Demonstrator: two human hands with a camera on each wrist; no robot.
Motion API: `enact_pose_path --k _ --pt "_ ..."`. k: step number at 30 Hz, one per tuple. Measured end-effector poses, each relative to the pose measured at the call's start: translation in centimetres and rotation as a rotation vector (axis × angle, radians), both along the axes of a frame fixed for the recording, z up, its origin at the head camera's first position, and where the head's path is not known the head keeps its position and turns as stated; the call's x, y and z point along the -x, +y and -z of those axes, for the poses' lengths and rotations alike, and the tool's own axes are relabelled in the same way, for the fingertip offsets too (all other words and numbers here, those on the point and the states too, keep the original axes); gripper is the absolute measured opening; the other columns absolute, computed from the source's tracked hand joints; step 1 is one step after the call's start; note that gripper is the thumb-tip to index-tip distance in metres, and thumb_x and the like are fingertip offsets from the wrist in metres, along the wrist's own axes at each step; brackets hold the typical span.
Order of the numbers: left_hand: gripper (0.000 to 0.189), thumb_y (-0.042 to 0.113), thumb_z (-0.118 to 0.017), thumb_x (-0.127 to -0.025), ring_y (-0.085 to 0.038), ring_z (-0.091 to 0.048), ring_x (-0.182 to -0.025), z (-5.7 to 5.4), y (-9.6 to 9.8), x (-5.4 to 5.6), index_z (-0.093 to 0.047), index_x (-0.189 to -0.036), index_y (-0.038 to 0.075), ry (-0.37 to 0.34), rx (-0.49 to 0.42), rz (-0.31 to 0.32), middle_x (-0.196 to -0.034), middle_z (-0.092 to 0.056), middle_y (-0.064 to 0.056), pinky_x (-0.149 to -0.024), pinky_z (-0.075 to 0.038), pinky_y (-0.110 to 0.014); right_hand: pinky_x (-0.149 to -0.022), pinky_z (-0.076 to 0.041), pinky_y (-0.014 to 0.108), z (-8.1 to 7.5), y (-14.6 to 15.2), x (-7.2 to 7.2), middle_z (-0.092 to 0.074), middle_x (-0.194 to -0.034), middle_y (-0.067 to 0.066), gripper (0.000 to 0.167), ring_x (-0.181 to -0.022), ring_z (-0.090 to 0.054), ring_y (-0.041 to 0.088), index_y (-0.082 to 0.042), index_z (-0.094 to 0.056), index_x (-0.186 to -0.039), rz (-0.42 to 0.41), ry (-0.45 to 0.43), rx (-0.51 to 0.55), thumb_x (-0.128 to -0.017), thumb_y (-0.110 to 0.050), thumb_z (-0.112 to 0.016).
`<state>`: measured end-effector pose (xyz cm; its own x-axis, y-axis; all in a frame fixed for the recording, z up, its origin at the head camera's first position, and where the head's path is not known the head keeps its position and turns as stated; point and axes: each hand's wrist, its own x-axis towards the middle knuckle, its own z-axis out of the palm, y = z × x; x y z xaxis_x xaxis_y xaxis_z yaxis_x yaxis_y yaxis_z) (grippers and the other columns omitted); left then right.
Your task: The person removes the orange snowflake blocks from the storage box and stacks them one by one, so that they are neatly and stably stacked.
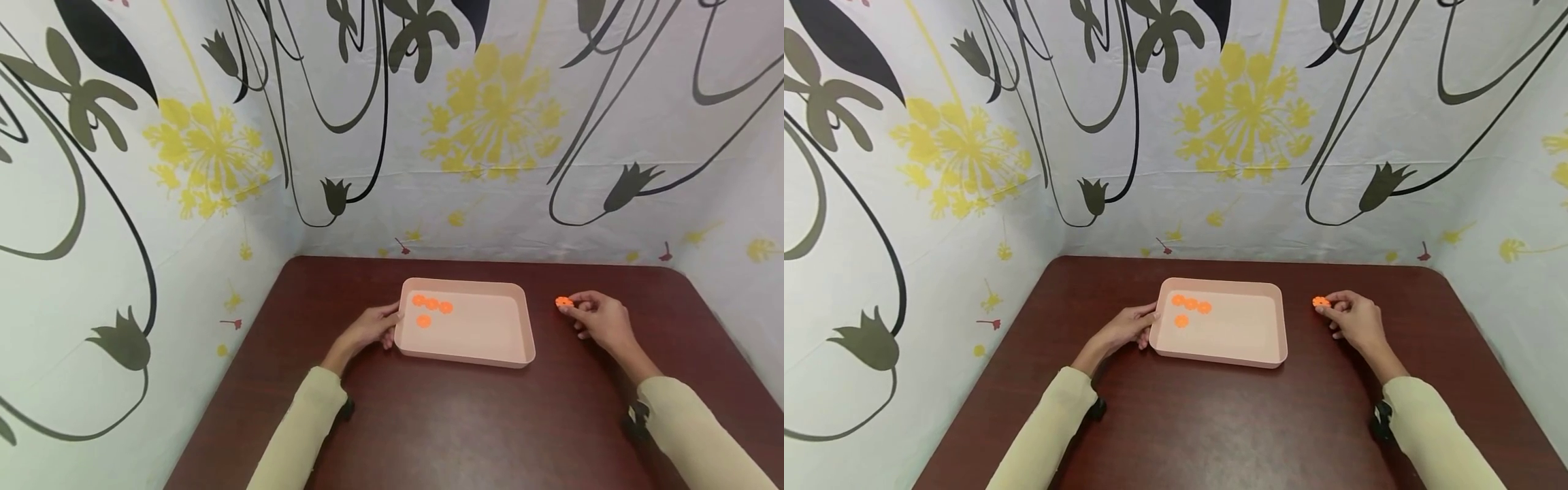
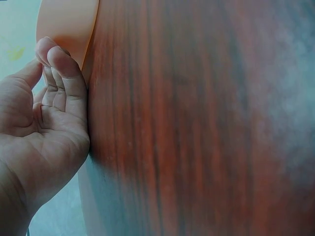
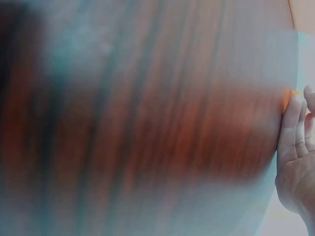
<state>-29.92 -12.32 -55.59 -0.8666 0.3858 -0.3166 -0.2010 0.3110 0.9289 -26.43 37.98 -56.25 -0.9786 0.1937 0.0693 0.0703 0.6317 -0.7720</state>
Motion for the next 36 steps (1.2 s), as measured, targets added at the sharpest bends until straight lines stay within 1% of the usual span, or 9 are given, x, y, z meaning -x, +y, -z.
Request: enact_pose_path --k 6,14,21,24,28,32,36 --pt "0.057 0.036 -0.059 -0.110 -0.011 -0.059 -0.055 -0.2 0.0 -0.1 -0.044 -0.162 0.020 -0.001 0.011 -0.006 -0.068 -0.060 -0.002 -0.056 -0.057 -0.025 -0.054 -0.063 0.036 -0.1 0.3 0.1 -0.065 -0.082 0.008 0.046 -0.059 -0.067 0.009 0.003 -0.065 -0.128 -0.012 -0.022 0.032 -0.098 -0.030 -0.078" --pt "0.056 0.038 -0.058 -0.110 -0.011 -0.060 -0.055 -0.1 0.1 -0.1 -0.045 -0.161 0.021 0.023 0.034 0.004 -0.068 -0.060 -0.002 -0.057 -0.057 -0.025 -0.055 -0.064 0.036 -0.1 0.4 0.3 -0.066 -0.084 0.009 0.049 -0.061 -0.066 0.009 0.003 -0.065 -0.129 -0.005 -0.066 0.046 -0.098 -0.033 -0.078" --pt "0.056 0.035 -0.058 -0.110 -0.011 -0.059 -0.055 -0.2 0.2 -0.3 -0.044 -0.162 0.019 0.030 0.025 0.006 -0.068 -0.060 -0.002 -0.057 -0.058 -0.025 -0.055 -0.064 0.036 0.0 0.4 0.2 -0.065 -0.084 0.008 0.050 -0.061 -0.066 0.008 0.004 -0.063 -0.132 -0.025 -0.059 0.058 -0.099 -0.031 -0.077" --pt "0.056 0.035 -0.059 -0.110 -0.011 -0.059 -0.054 -0.1 0.2 -0.3 -0.044 -0.162 0.019 0.032 0.027 0.002 -0.067 -0.060 -0.002 -0.056 -0.058 -0.025 -0.055 -0.064 0.036 -0.2 0.1 0.1 -0.065 -0.086 0.008 0.055 -0.062 -0.066 0.008 0.004 -0.062 -0.134 -0.020 -0.052 0.056 -0.098 -0.035 -0.078" --pt "0.056 0.036 -0.059 -0.110 -0.011 -0.060 -0.054 0.2 0.1 -0.3 -0.045 -0.162 0.019 0.033 0.030 0.001 -0.066 -0.061 -0.002 -0.056 -0.058 -0.026 -0.051 -0.060 0.032 -0.6 -1.0 -0.5 -0.065 -0.087 0.008 0.056 -0.059 -0.063 0.009 -0.001 -0.064 -0.133 -0.020 0.009 -0.019 -0.098 -0.043 -0.076" --pt "0.057 0.036 -0.059 -0.110 -0.011 -0.060 -0.054 0.2 0.0 -0.3 -0.044 -0.162 0.020 0.031 0.032 0.000 -0.066 -0.061 -0.003 -0.056 -0.058 -0.026 -0.049 -0.051 0.027 -1.3 -3.0 -0.9 -0.065 -0.088 0.008 0.053 -0.057 -0.059 0.008 -0.005 -0.068 -0.130 -0.063 0.101 -0.103 -0.099 -0.047 -0.073" --pt "0.057 0.035 -0.059 -0.110 -0.011 -0.060 -0.055 0.0 0.1 -0.4 -0.044 -0.162 0.020 0.030 0.021 0.000 -0.068 -0.061 -0.003 -0.057 -0.058 -0.026 -0.055 -0.046 0.022 -2.3 -5.5 -1.1 -0.064 -0.090 0.005 0.046 -0.067 -0.056 0.003 -0.009 -0.070 -0.128 -0.099 0.174 -0.116 -0.100 -0.045 -0.073"
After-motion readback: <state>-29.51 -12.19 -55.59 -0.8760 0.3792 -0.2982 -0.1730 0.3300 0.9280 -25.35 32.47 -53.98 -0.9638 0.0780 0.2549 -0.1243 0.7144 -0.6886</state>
